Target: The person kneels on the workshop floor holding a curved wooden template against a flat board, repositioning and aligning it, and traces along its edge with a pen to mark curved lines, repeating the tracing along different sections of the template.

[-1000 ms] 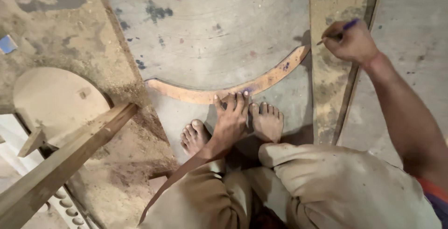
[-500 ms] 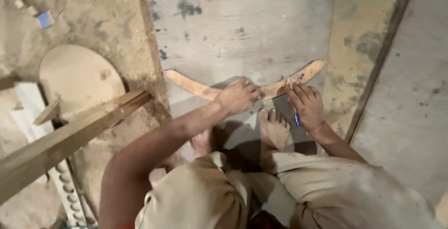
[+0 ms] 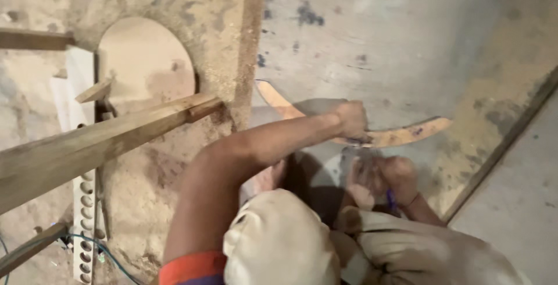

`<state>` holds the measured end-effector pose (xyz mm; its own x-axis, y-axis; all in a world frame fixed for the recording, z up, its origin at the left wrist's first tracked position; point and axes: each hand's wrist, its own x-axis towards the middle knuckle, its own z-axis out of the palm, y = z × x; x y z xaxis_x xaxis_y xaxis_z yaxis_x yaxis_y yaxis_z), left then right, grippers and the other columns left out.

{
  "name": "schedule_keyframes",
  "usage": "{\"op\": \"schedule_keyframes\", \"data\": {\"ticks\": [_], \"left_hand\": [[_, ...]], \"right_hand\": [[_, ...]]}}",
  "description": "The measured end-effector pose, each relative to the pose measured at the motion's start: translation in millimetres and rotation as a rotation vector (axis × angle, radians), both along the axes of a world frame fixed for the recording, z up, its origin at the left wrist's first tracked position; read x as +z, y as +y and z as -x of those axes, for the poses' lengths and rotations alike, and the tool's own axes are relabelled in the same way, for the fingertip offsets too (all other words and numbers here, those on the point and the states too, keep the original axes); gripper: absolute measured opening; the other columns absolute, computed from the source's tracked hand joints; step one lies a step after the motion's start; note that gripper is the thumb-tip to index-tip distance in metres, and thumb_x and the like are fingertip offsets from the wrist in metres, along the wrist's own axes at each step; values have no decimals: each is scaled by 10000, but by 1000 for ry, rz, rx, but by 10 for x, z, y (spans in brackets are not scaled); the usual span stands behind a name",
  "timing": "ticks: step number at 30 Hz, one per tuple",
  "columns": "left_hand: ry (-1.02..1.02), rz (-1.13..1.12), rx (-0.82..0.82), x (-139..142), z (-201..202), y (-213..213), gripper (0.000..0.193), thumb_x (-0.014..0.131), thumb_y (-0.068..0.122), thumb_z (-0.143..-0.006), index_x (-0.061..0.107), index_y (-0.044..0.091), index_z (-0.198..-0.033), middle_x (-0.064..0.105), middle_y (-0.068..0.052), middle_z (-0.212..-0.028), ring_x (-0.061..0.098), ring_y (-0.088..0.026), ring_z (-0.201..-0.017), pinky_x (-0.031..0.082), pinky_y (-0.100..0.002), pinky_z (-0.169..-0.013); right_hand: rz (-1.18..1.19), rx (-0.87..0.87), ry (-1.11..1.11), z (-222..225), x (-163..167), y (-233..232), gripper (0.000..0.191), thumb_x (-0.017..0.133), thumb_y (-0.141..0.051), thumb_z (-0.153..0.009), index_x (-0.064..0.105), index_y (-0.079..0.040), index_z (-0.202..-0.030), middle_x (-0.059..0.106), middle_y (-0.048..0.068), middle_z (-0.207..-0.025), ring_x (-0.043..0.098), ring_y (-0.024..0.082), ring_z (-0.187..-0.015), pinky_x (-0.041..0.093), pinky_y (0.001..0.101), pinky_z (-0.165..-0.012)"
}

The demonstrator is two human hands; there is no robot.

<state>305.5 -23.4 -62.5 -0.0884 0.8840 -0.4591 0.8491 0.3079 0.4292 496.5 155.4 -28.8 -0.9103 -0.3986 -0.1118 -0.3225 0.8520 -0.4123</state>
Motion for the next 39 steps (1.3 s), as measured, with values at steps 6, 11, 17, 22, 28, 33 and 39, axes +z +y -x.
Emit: {"op": "schedule_keyframes", "data": {"ticks": [6, 11, 17, 22, 28, 33, 39], "left_hand": [[-8, -52, -7, 116, 48, 87, 386, 598, 519, -893, 812, 198, -899, 758, -49, -869, 723, -272, -822, 557, -441, -736], [44, -133, -80, 293, 69, 76, 299, 630, 437, -861, 808, 201, -902, 764, -38, -885, 731, -262, -825, 566, -446, -720], [44, -182, -97, 360, 115, 68, 209, 668, 339, -823, 803, 204, -907, 771, -24, -905, 740, -250, -829, 576, -453, -700], [54, -168, -72, 330, 66, 113, 176, 678, 300, -830, 803, 190, -889, 776, -16, -893, 743, -234, -825, 578, -429, -692], [149, -211, -210, 207, 15, 147, 126, 681, 219, -836, 798, 200, -881, 779, 3, -894, 743, -233, -818, 586, -444, -652], [136, -207, -196, 127, -16, 166, 127, 685, 209, -825, 800, 194, -876, 779, -14, -878, 741, -256, -798, 583, -454, -641], [116, -202, -163, 87, -9, 73, 128, 690, 196, -811, 803, 186, -871, 778, -35, -859, 738, -283, -775, 579, -466, -629]], "right_hand": [[289, 214, -45, 423, -130, -1511, 217, 709, -179, -794, 680, -92, -990, 698, 127, -906, 671, 307, -879, 528, 431, -801], [227, 336, 375, 1120, 337, -2314, 549, 617, -334, -729, 666, 11, -1154, 727, 197, -1107, 689, 320, -1019, 543, 404, -841], [-139, 248, 241, 1708, 291, -2972, 430, 607, -156, -913, 623, 109, -1251, 722, 220, -1049, 699, 297, -949, 563, 379, -790], [-144, 152, 276, 1794, 28, -3152, 342, 607, -102, -854, 649, 80, -1141, 731, 176, -881, 726, 248, -785, 573, 333, -632], [-96, 170, 304, 1773, -64, -3058, 254, 582, -67, -973, 612, 93, -1169, 720, 171, -885, 718, 226, -761, 557, 299, -579], [11, 202, 378, 1460, 74, -2728, 306, 563, -102, -964, 614, 58, -1220, 725, 164, -942, 709, 252, -823, 566, 344, -659], [85, 156, 80, 763, 234, -1788, 389, 614, -128, -868, 621, 32, -1222, 684, 160, -888, 675, 295, -798, 548, 394, -661]]}}
